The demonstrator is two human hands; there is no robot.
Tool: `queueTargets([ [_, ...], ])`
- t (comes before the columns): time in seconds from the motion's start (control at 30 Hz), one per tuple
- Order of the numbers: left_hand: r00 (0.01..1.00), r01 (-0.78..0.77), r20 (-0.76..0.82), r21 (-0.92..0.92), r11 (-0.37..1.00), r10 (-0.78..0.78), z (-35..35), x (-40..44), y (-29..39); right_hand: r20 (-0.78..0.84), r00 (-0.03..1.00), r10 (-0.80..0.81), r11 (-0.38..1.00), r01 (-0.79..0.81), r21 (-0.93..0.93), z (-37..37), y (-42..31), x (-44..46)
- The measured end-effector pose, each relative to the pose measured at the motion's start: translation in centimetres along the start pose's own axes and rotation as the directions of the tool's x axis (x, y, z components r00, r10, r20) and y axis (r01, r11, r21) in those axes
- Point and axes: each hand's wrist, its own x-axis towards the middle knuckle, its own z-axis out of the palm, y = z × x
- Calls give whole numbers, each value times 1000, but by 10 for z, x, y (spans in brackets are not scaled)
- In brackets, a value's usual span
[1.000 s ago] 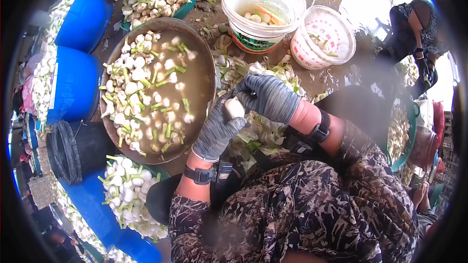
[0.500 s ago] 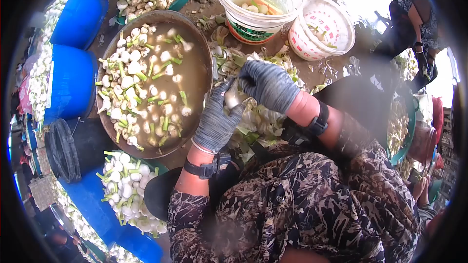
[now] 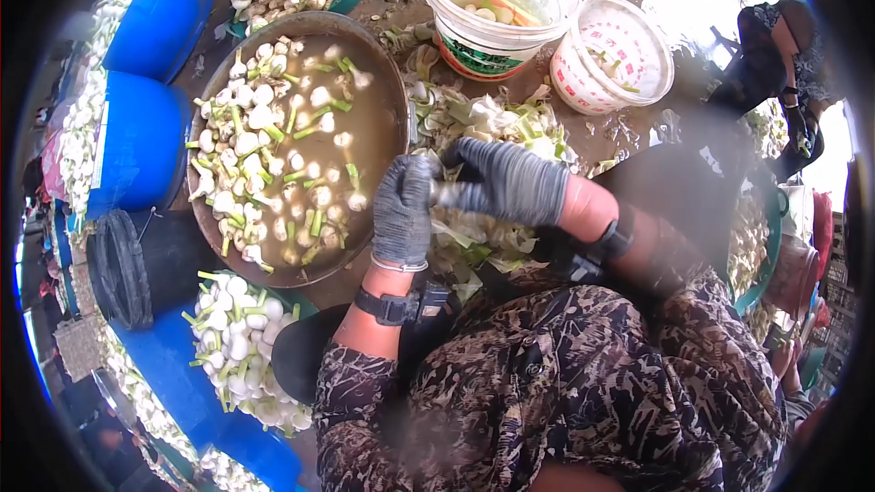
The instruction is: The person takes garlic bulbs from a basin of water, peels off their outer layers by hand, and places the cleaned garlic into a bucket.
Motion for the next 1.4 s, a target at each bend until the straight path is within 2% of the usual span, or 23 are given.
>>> queueTargets([
  [0.03,981,181,-61,-74,981,-186,2,1,-7,-98,995,-31,997,24,-73,15,7,0],
  [0.07,980,184,-64,-74,980,-188,0,3,-12,-94,995,-32,997,25,-72,22,15,2],
  [0.13,952,293,15,-324,900,-304,-4,7,-10,-215,974,-65,998,64,-11,29,25,6],
  [0.17,921,350,80,-604,716,-382,-3,7,-8,-222,974,-30,993,54,102,28,31,6],
  [0.2,921,350,83,-604,716,-381,-8,7,-10,-225,974,-29,994,53,100,26,36,8],
  [0.27,820,562,466,-540,627,-333,-23,5,-16,-150,985,85,897,-10,442,20,45,12],
  [0.33,838,535,455,-574,619,-302,-21,0,-10,-72,988,137,858,-82,508,17,47,15],
  [0.4,856,508,476,-703,497,-202,-19,0,-10,-174,984,-33,955,82,285,22,55,17],
  [0.43,889,456,376,-691,560,-261,-15,-2,0,-263,960,-94,993,109,43,21,52,18],
  [0.47,889,456,376,-691,560,-260,-13,-2,-4,-264,960,-94,993,109,42,22,59,20],
  [0.5,920,391,294,-678,623,-257,-12,-1,-10,-412,890,-193,920,18,-393,23,72,24],
  [0.53,945,326,213,-654,683,-247,-9,-1,-10,-489,801,-345,671,-154,-726,24,85,27],
  [0.6,951,305,172,-664,683,-258,-4,-3,-1,-438,843,-313,671,-130,-730,18,89,29],
  [0.67,953,283,121,-680,676,-277,-5,-4,-2,-446,888,-112,913,-86,-400,12,73,26],
  [0.73,967,247,102,-603,759,-233,-6,0,-11,-489,858,-159,951,0,-308,13,58,27],
  [0.8,974,221,74,-498,839,-212,-7,0,-15,-517,844,-144,983,183,24,16,46,25],
  [0.83,981,192,47,-383,904,-189,-7,0,-15,-481,865,-143,984,176,22,14,35,22],
  [0.97,992,122,15,-347,930,-125,-4,1,-19,-457,867,-200,976,137,-167,20,33,20],
  [1.13,997,72,0,-178,981,-73,-1,-3,-9,-443,883,-152,973,56,-223,25,35,21],
  [1.2,998,59,10,-205,977,-59,-1,-3,-13,-427,895,-132,969,26,-245,25,36,22],
  [1.3,997,78,39,-288,954,-70,-1,1,-14,-419,903,-94,990,42,-133,25,40,23],
  [1.37,991,126,92,-421,898,-96,-1,0,-8,-349,932,102,971,-18,237,23,39,23],
  [1.4,991,126,95,-419,899,-95,-2,0,-7,-352,930,103,971,-18,238,22,46,26],
])
